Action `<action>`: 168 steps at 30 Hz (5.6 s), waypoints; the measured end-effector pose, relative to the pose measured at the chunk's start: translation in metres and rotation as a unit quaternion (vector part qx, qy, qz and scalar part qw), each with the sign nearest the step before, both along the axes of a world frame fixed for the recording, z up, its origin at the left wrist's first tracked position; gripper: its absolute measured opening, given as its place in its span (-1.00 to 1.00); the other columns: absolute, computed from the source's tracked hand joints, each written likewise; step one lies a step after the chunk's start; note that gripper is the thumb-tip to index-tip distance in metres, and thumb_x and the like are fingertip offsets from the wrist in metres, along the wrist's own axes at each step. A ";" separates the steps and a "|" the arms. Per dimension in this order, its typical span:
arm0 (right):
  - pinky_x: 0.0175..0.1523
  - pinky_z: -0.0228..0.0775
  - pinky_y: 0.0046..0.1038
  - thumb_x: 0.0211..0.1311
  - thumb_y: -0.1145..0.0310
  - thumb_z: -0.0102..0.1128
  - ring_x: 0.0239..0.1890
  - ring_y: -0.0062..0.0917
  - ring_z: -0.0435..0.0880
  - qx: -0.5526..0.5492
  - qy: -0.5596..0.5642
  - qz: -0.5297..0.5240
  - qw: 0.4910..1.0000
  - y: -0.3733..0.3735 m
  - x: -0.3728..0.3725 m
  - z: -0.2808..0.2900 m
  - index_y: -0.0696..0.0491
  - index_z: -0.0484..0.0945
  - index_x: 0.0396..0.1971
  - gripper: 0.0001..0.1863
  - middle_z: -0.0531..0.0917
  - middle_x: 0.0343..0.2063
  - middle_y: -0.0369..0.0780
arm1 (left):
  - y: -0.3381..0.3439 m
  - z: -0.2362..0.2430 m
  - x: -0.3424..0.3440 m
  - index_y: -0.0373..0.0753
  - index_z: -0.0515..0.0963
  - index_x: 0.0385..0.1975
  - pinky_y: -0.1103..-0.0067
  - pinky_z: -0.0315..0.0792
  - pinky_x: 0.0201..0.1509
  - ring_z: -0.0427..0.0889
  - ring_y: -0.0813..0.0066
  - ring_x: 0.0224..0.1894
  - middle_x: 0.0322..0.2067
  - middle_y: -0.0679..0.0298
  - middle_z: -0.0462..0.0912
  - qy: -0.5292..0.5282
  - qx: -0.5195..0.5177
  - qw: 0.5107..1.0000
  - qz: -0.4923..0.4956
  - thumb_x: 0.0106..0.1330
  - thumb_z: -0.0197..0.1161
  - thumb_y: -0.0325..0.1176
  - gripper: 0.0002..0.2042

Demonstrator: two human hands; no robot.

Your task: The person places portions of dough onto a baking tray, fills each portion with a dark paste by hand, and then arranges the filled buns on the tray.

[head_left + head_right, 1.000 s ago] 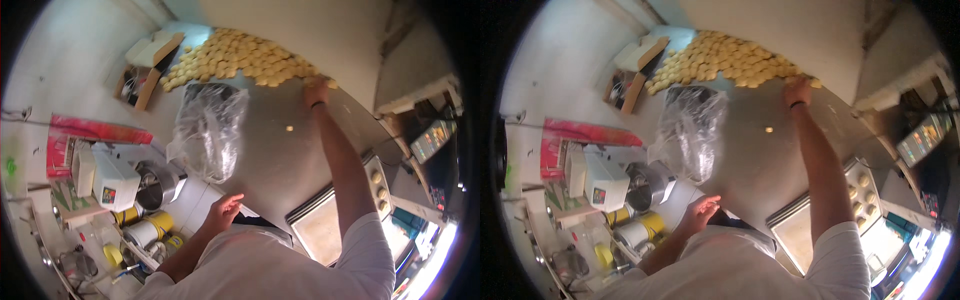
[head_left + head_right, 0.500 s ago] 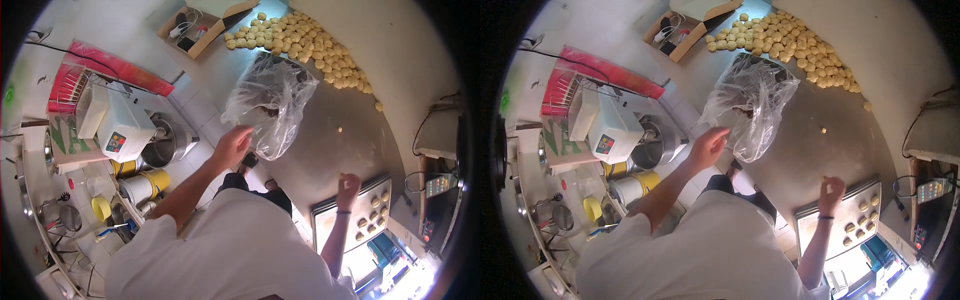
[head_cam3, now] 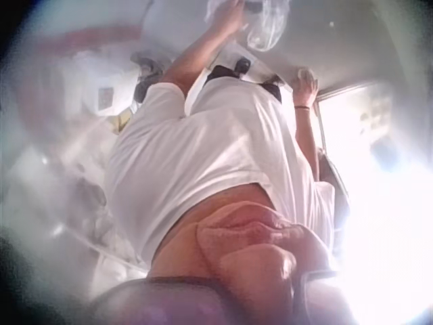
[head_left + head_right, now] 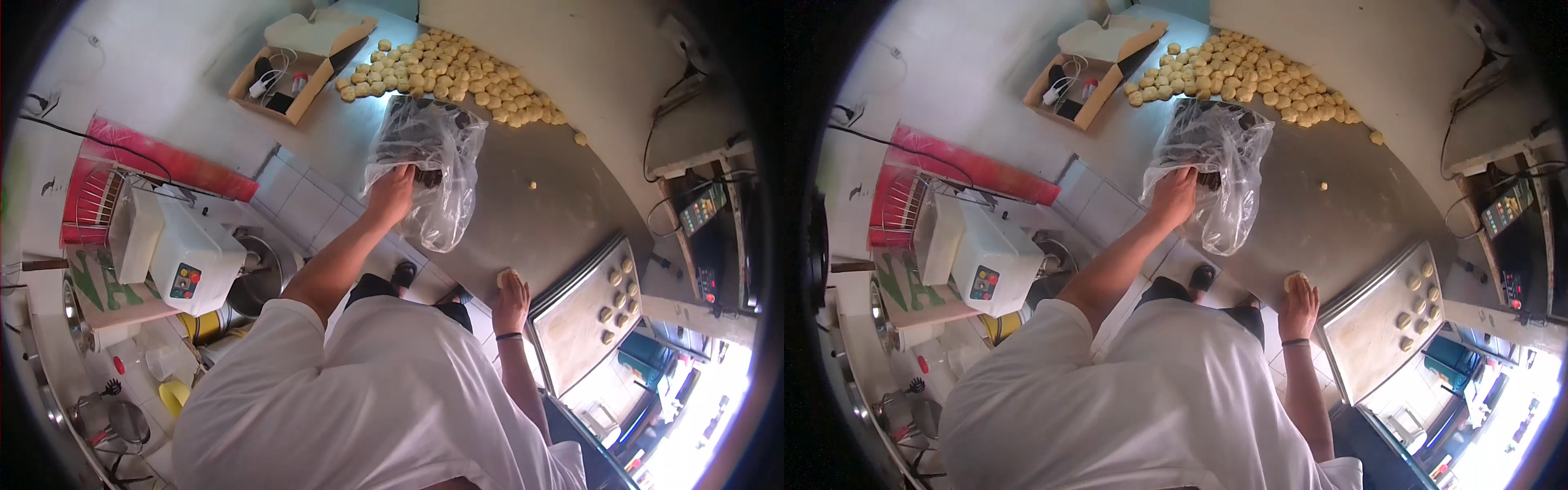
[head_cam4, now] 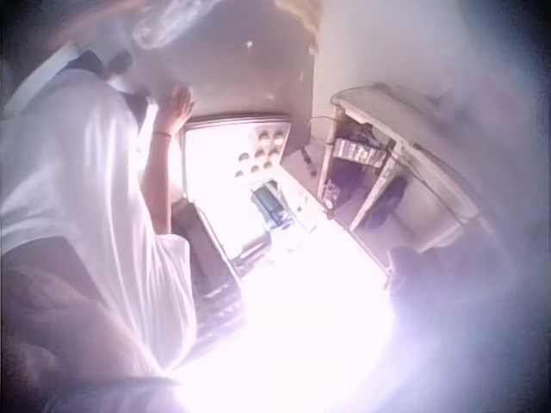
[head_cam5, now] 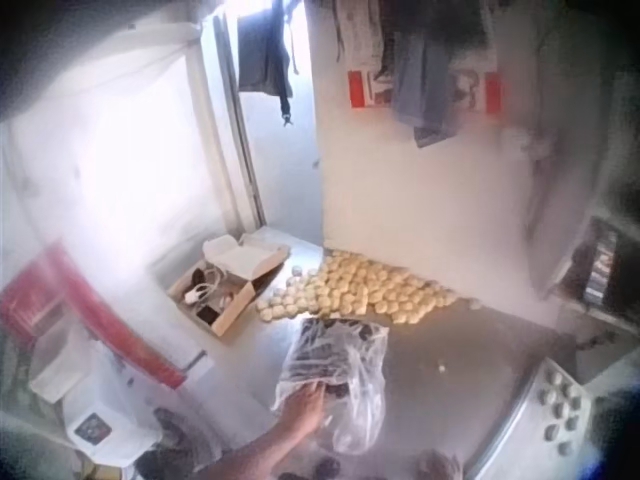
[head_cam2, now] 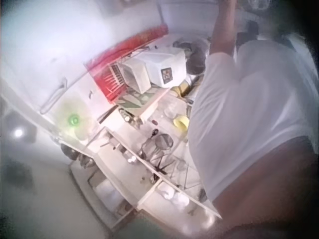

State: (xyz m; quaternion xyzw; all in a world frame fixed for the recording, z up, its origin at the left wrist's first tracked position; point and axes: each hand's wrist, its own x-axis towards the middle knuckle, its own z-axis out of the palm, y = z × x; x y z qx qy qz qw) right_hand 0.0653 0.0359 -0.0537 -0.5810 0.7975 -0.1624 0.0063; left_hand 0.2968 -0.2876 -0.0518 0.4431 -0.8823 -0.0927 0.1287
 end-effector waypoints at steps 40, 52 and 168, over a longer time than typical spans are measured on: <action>0.04 0.52 -0.54 0.39 0.48 0.18 -0.06 -0.62 0.66 -0.194 -0.646 -0.109 0.730 -0.094 0.084 0.128 0.20 0.58 0.09 -0.69 0.70 -0.12 -0.26 | 0.103 0.121 -0.015 -0.31 0.47 0.21 0.55 0.55 0.09 0.58 0.51 0.06 0.02 0.25 0.61 0.379 0.614 0.684 -0.104 0.36 0.32 -0.39 -0.56; 0.09 0.54 -0.47 0.23 0.59 0.20 -0.09 -0.44 0.69 -0.172 -0.755 -0.133 0.619 -0.029 0.042 0.070 0.23 0.57 0.09 -0.60 0.67 -0.14 -0.23 | 0.127 0.047 -0.080 -0.25 0.61 -0.26 0.72 0.42 -0.41 0.53 0.72 -0.46 -0.41 0.39 0.64 0.307 0.701 0.636 -0.102 0.35 0.37 -0.32 -0.85; -0.07 0.52 -0.50 0.27 0.48 0.24 -0.21 -0.55 0.69 -0.056 -0.426 -0.147 0.891 -0.023 -0.035 0.083 0.14 0.66 -0.10 -0.78 0.74 -0.25 -0.20 | 0.004 -0.004 -0.002 -0.30 0.46 0.15 0.29 0.55 0.05 0.62 0.03 0.00 0.18 0.12 0.48 0.020 -0.063 0.998 -0.011 0.28 0.13 -0.42 -0.60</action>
